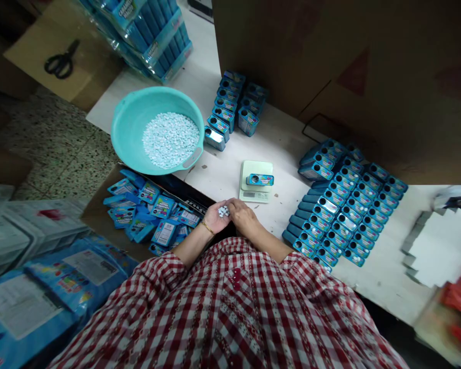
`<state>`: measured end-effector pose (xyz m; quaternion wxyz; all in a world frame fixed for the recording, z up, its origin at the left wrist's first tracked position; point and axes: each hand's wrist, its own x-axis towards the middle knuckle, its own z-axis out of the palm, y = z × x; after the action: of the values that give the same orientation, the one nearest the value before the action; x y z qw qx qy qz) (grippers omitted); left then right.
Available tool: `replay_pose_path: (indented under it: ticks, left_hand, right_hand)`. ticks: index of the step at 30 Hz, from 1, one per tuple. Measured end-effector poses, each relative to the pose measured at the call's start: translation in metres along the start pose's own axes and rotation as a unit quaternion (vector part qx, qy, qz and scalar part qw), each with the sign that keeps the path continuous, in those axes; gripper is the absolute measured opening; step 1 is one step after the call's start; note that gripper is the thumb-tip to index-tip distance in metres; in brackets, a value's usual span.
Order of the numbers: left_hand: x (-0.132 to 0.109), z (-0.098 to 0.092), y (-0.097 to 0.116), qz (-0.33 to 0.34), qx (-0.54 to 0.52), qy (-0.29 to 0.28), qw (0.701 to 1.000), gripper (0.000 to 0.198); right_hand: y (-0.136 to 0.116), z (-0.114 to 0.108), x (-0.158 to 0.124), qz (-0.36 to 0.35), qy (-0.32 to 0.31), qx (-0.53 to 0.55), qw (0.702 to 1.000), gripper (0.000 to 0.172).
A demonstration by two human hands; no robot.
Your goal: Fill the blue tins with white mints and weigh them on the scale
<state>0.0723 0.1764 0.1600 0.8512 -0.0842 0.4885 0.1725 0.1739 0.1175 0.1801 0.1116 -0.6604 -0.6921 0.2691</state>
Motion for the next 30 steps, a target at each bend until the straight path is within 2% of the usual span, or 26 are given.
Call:
replay_pose_path:
  ticks: [3,6,12,15,19,23,26,28,30]
  left_hand:
    - [0.000,0.009,0.000,0.000,0.002,0.001,1.000,0.029]
    - [-0.001,0.024,0.003,-0.001,0.005,-0.027,1.000,0.032]
    - [0.005,0.052,0.010,0.033,-0.002,-0.086,0.996,0.026]
    - [0.010,0.055,0.012,0.036,0.000,-0.103,0.994,0.026]
    - [0.014,0.051,0.013,0.046,0.001,-0.103,0.994,0.025]
    - [0.011,0.041,0.015,0.043,-0.008,-0.101,0.994,0.024]
    - [0.006,0.027,0.014,0.029,-0.008,-0.091,0.995,0.025]
    - [0.003,0.016,0.009,0.013,-0.003,-0.086,0.996,0.027]
    - [0.001,0.006,0.002,-0.014,0.005,-0.080,0.997,0.030]
  right_hand:
    - [0.002,-0.005,-0.001,0.007,-0.012,-0.056,0.998,0.029]
    - [0.008,-0.016,0.001,-0.006,-0.007,-0.080,0.997,0.030]
    - [0.042,-0.054,0.011,0.033,0.114,0.001,0.993,0.024]
    - [0.060,-0.066,0.020,0.075,0.134,-0.018,0.988,0.024]
    - [0.074,-0.070,0.023,0.084,0.115,-0.039,0.989,0.025]
    - [0.078,-0.069,0.013,0.061,0.198,0.032,0.978,0.027]
    - [0.068,-0.061,-0.002,0.047,0.246,0.082,0.965,0.024]
    - [0.050,-0.047,-0.013,0.016,0.211,0.071,0.975,0.024]
    - [0.029,-0.029,-0.021,-0.027,0.135,0.024,0.990,0.026]
